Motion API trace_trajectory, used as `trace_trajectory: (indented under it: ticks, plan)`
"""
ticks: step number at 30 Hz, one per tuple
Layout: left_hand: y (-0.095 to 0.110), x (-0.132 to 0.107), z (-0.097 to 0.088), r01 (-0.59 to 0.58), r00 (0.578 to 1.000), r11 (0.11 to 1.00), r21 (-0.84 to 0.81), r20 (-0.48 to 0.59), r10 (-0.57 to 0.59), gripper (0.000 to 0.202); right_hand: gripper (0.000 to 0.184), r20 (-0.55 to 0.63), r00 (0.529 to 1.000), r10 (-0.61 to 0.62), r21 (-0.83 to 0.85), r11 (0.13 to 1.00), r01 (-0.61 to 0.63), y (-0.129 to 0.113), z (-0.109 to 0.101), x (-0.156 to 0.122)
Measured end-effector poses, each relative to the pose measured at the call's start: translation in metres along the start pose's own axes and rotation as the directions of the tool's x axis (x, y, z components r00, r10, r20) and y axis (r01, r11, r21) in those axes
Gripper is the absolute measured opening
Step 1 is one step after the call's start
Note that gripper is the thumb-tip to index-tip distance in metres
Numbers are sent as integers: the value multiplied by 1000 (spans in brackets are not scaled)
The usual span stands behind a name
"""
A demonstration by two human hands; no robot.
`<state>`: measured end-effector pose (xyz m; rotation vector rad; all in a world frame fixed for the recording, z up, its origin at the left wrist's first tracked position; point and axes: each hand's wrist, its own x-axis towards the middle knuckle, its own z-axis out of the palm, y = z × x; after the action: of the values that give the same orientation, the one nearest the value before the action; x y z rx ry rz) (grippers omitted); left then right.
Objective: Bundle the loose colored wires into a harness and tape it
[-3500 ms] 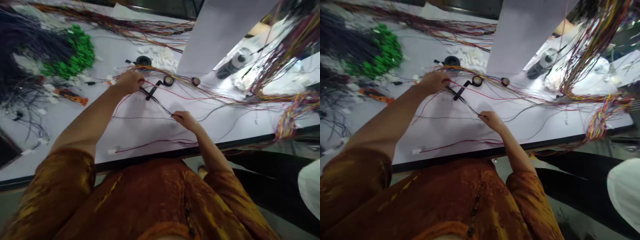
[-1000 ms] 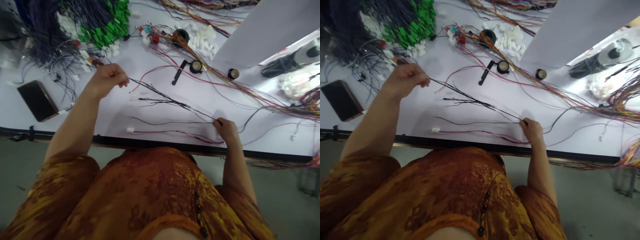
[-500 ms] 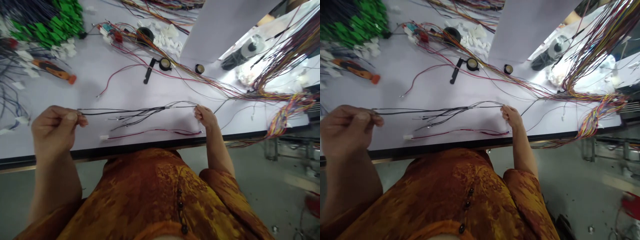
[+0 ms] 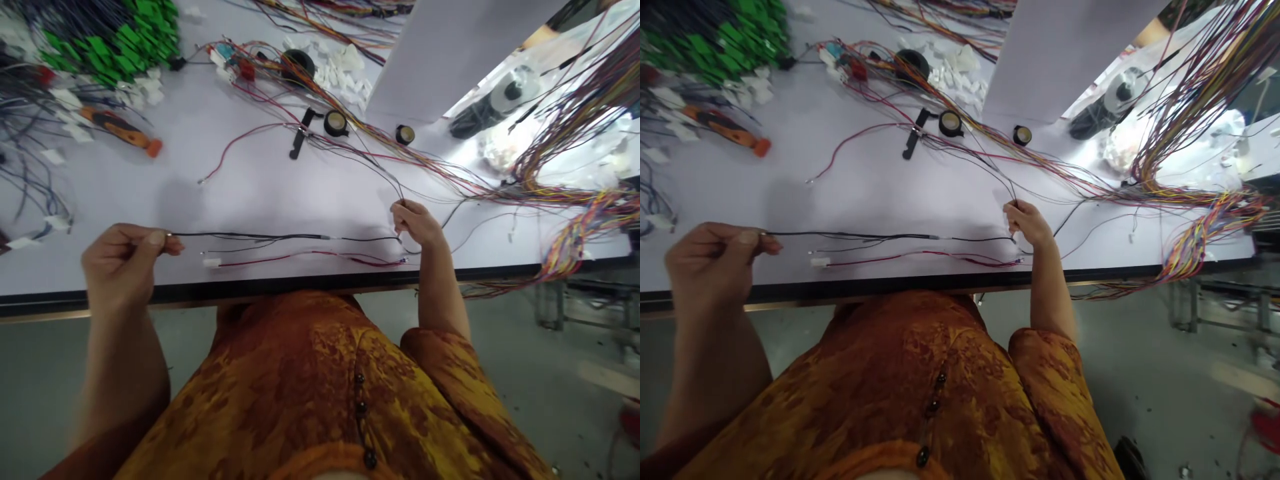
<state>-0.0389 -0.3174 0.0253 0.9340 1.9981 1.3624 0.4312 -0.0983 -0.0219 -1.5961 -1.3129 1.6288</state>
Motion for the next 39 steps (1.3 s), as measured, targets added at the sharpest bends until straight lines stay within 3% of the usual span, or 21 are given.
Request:
trace_trajectory:
  ticks: [3,5,7,8,10,11,12,13,14,17,20,21,23,25,27,30,33,34,36,37,39]
  plan:
    - [-1,-1,0,8,1000,999,36,28,-9,13,28,-258,966,-26,-140,990,-11,4,-12,8]
    - [1,-3,1,11,999,999,38,37,-13,11,25,-443,894,-58,-248,967,-60,5,-18,11]
    - [6,-5,3,10,1000,999,30,22,-10,9,27,-532,815,-229,-436,899,-32,2,-14,6]
    - [10,-5,4,3,1000,1000,22,10,-4,8,33,-511,779,-365,-560,828,21,-1,-5,1]
    - [18,-4,7,-20,1000,1000,-3,-8,20,8,42,-269,775,-572,-752,627,202,-12,26,-13]
    - [22,-2,9,-44,999,999,-16,-10,44,8,41,-75,819,-569,-757,567,325,-19,46,-20]
    - [26,1,12,-85,996,996,-38,-10,85,7,39,152,860,-487,-706,555,439,-27,68,-26]
    - [30,4,14,-144,990,987,-73,-20,143,8,38,364,858,-363,-650,561,513,-35,90,-30]
    - [34,7,16,-214,977,969,-122,-34,212,10,38,495,829,-258,-622,561,546,-43,111,-33]
    - [41,16,17,-406,912,860,-311,-84,400,22,26,595,801,-67,-619,597,510,-59,153,-29]
    - [33,15,10,-467,882,789,-399,-145,448,30,24,645,764,11,-421,840,343,-60,163,-17]
    - [26,13,8,-447,893,799,-402,-153,422,31,24,641,767,-16,-287,922,259,-57,163,-14]
    - [8,4,4,-329,944,853,-404,-112,311,32,28,532,839,-111,3,992,129,-48,163,-10]
    - [-11,-6,5,-174,984,892,-418,-45,171,34,32,355,919,-172,216,971,98,-38,168,-10]
    - [-26,-14,9,-92,996,895,-436,-28,88,35,36,218,956,-195,314,942,121,-29,175,-11]
    - [-36,-20,17,-37,999,894,-447,-7,38,30,39,129,970,-208,331,931,156,-19,177,-8]
    - [-36,-17,22,5,997,935,-355,70,21,18,34,107,968,-228,69,973,221,-14,165,-2]
    - [-34,-14,23,8,996,947,-321,90,22,15,30,70,958,-279,-89,955,285,-14,161,-1]
    - [-29,-9,25,3,993,958,-287,114,31,14,21,24,879,-476,-400,801,445,-19,163,-3]
    - [-26,-6,26,1,991,958,-288,127,37,15,21,60,812,-580,-498,688,528,-24,170,-7]
    - [-20,-2,27,-11,986,959,-284,157,58,17,30,262,686,-678,-514,504,694,-36,197,-19]
